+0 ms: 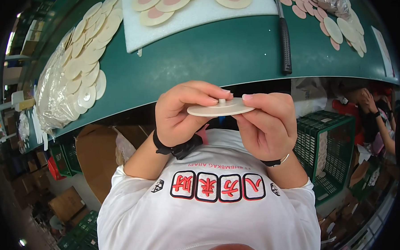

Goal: The person places a small pink disc onto a larger white disc, strikes the center with a hammer, and then stacks the assembly onto a white board.

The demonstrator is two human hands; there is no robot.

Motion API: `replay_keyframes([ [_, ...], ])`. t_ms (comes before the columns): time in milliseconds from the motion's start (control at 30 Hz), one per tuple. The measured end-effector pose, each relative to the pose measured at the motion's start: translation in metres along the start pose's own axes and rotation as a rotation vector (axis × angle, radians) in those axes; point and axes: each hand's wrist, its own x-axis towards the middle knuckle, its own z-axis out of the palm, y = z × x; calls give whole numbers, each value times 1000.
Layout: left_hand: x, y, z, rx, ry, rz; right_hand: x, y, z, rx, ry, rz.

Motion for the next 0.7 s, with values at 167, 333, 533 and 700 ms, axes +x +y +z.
replay_keyframes([
  [167, -1, -7, 2, -78, 29, 32, 0, -1, 0, -42, 2, -13],
  [333, 0, -10, 5, -159, 36, 59, 1, 1, 0, -94, 2, -36],
  [533, -2, -16, 5, -180, 13, 91, -6, 2, 5, -157, 16, -93],
  [700, -4, -17, 7, -187, 13, 121, -7, 1, 7, -149, 15, -108],
])
